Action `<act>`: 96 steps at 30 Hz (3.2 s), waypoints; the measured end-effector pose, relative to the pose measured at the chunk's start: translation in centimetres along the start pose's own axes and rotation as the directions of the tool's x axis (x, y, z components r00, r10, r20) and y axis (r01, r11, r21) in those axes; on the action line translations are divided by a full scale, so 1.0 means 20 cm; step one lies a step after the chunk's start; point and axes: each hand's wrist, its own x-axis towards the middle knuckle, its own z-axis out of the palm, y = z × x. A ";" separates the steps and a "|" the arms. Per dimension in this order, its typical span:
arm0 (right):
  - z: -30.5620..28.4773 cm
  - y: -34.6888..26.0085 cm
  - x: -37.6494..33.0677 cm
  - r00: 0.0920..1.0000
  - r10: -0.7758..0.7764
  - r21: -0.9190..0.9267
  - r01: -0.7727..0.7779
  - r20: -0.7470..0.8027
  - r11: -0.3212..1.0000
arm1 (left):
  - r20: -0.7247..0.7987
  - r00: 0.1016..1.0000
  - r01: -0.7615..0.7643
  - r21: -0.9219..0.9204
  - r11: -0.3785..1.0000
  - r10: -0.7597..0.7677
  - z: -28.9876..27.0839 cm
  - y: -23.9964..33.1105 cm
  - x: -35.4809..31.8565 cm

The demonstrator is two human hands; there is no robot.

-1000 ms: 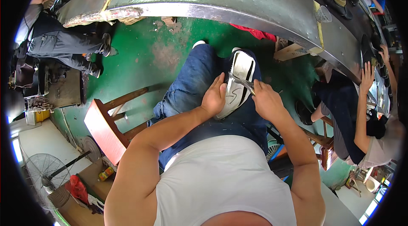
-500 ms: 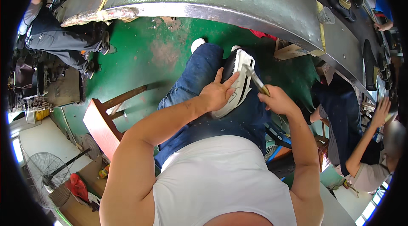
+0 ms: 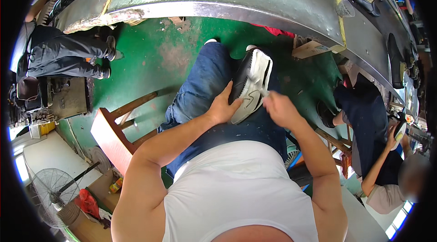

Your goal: Manual shoe lasting and assembly on a production line using pliers.

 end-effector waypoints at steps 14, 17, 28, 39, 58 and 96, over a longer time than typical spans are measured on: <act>0.36 0.34 -0.37 0.906 0.229 0.657 0.067 -0.355 0.751 | -0.005 0.821 -0.540 0.319 0.779 0.571 -0.54 0.61 -0.05; 0.34 0.33 -0.36 0.885 0.327 0.697 -0.003 -0.332 0.717 | -0.182 0.749 -0.651 -0.016 0.759 0.638 -0.48 0.76 0.02; -0.05 -0.01 -0.33 0.977 0.206 0.224 -0.190 -0.049 0.956 | -0.039 0.890 -0.456 -0.089 0.885 0.455 -0.08 0.07 0.36; -0.23 -0.15 -0.03 0.992 -0.012 -0.262 0.044 0.123 0.964 | -0.152 0.845 -0.416 0.416 0.809 0.513 -0.06 0.18 0.11; 0.28 0.02 0.01 0.962 0.269 0.333 -0.241 -0.042 0.912 | 0.269 0.962 0.203 -0.811 0.549 0.041 -0.03 0.05 0.41; -0.18 0.07 0.17 0.973 0.202 0.122 -0.215 0.109 0.969 | 0.256 0.959 0.216 -0.394 0.894 -0.119 -0.01 0.24 0.46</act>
